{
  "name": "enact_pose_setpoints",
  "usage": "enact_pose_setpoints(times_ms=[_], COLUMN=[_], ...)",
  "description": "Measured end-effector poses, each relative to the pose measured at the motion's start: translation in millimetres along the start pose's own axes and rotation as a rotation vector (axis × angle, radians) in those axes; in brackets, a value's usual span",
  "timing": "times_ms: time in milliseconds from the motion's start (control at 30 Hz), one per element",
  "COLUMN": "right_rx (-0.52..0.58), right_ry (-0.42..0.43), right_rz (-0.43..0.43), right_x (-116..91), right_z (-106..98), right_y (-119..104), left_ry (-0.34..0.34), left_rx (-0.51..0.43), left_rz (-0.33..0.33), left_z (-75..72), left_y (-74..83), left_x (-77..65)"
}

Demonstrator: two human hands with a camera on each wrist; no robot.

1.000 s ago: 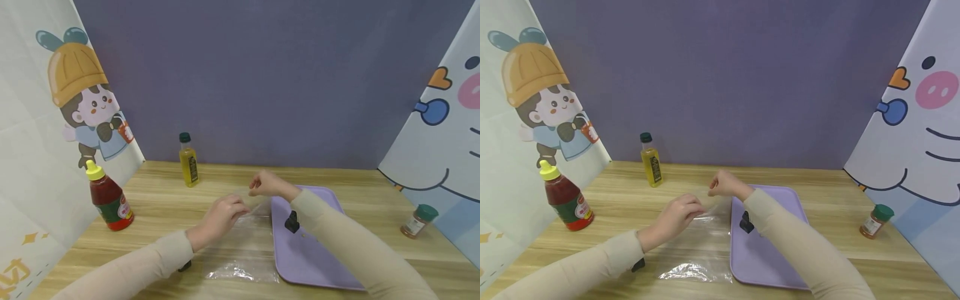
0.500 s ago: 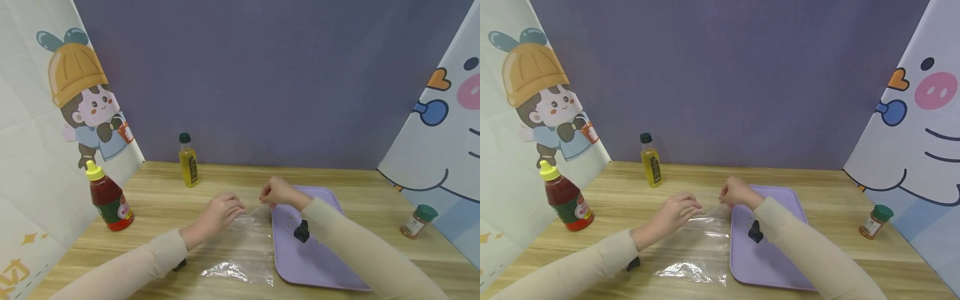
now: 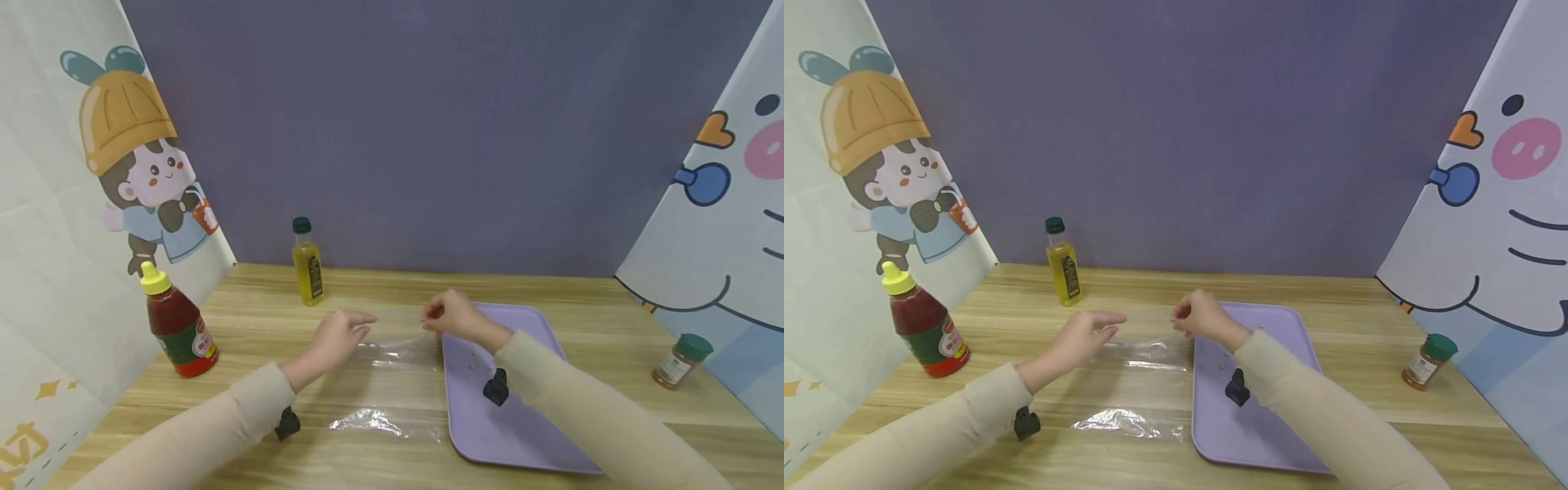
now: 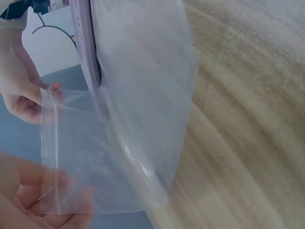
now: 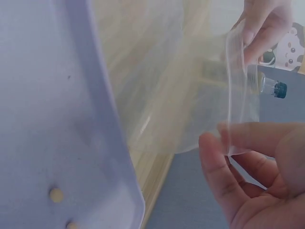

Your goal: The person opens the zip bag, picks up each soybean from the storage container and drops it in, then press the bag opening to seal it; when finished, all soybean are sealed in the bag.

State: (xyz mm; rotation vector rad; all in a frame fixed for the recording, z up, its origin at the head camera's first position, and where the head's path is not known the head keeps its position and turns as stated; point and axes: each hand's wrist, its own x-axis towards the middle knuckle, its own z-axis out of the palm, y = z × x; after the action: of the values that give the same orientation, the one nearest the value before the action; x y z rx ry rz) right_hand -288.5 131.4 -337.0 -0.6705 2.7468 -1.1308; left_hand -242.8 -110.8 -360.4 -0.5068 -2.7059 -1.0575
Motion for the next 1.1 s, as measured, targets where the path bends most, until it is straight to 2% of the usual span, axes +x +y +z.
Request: enact_pose_setpoints(times_ms=[167,333,500,600,667,767,900,1100], right_rx=[-0.042,-0.043,0.083,0.165,0.172,0.126,-0.001,-0.125], right_ry=[0.016,0.025,0.000,-0.010,-0.002,0.007,0.027,0.043], right_rz=[-0.013,-0.026,-0.001,0.024,0.027,0.017,0.034,0.028], right_x=[-2,-2,-1,-1,0,-1,-6,-11], right_z=[1,0,-5,-16,-25,-39,-54,-66], right_y=[1,7,16,23,29,43,62,90], left_ry=[0.044,0.015,-0.041,-0.069,-0.077,-0.085,-0.088,-0.090], left_rx=[-0.038,-0.078,-0.098,-0.089,-0.078,-0.069,-0.053,-0.049], left_rz=[0.004,-0.043,-0.077,-0.083,-0.081,-0.076,-0.073,-0.079], left_z=[-0.1,-2.3,-3.7,-3.7,-3.1,-2.5,-2.5,-3.8], left_y=[-6.8,-5.1,-1.4,-0.1,0.0,-0.2,0.8,1.9], left_x=[2.5,2.5,0.9,-0.2,-0.6,-0.6,-0.6,-0.9])
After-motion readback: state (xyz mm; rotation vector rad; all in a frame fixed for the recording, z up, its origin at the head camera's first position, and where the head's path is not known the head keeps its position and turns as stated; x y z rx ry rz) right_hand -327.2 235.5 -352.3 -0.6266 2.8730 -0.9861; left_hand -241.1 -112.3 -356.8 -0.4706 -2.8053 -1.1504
